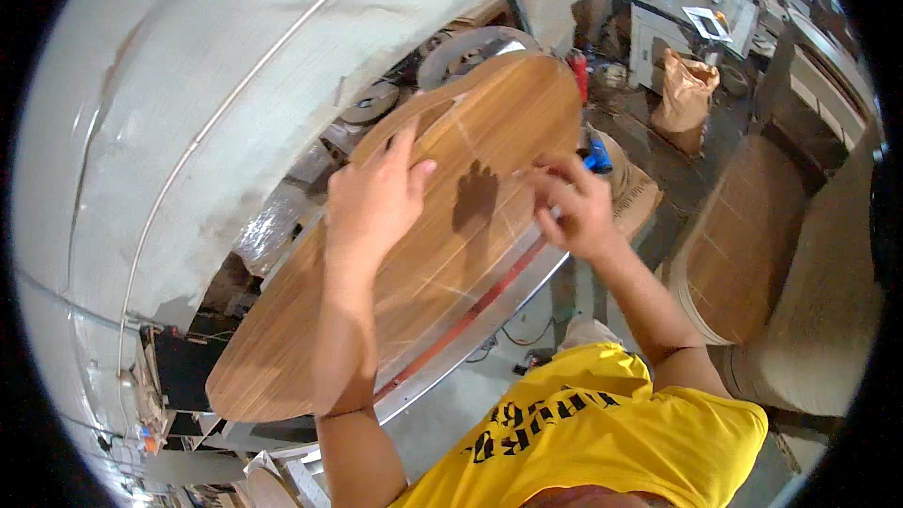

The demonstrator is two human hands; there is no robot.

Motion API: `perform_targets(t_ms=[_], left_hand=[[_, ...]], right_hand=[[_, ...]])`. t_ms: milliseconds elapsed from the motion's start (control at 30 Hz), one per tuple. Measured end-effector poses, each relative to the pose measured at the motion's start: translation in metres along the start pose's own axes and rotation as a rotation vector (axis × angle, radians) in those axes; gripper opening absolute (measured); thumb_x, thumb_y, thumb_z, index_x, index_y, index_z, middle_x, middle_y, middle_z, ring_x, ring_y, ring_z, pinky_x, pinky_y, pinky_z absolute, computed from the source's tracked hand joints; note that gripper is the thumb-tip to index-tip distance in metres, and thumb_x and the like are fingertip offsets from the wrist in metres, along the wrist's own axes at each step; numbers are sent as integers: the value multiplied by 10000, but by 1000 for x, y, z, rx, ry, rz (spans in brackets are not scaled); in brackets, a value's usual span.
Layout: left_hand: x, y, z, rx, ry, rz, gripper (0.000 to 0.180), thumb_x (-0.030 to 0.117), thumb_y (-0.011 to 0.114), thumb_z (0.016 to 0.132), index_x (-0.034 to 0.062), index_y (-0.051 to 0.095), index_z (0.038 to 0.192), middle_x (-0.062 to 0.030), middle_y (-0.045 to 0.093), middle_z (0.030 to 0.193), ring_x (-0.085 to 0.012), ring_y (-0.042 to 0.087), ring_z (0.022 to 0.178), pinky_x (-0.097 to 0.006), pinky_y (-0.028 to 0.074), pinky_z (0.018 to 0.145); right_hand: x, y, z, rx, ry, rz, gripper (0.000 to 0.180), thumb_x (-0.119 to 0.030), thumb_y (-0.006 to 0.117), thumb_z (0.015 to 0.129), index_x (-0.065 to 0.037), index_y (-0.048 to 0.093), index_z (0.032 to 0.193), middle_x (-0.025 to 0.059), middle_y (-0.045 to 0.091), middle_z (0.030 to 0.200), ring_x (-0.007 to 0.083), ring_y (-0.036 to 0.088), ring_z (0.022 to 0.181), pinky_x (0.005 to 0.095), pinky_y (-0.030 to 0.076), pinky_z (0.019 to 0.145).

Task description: The person cuts a strip of edging with scissors, applies it to the side of a wooden board using a heat gun, and sands the edge with a piece of sandpaper.

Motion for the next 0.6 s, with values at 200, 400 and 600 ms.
perform_targets(t_ms=[200,400,600], left_hand=[[-9,0,-4,66,-30,-70,533,402,711,1022,118,638,1466,-208,756,1252,-439,729,1109,-508,595,914],[-4,-8,-15,114,-161,35,495,356,811,911,70,743,1309,-172,784,1224,-403,752,1082,-473,590,929],[7,-13,-29,-62,-399,-128,695,181,854,816,6,646,1456,-189,752,1327,-378,692,1232,-479,503,1092]], right_hand=[[179,-44,-37,146,529,3,265,-13,624,969,-19,765,1195,131,722,1119,237,732,943,346,583,835],[321,0,-65,-56,1016,305,244,-86,600,1053,16,743,1223,64,757,1104,146,682,986,323,554,844],[338,86,-33,-487,1041,848,301,-59,577,1082,3,701,1349,47,753,1161,121,665,1022,291,531,943]])
Point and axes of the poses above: each hand's wrist, its own z-axis towards the middle knuckle, its own y-axis out of the palm, x = y × z, the point moved 8 cm from there along z, towards the middle knuckle
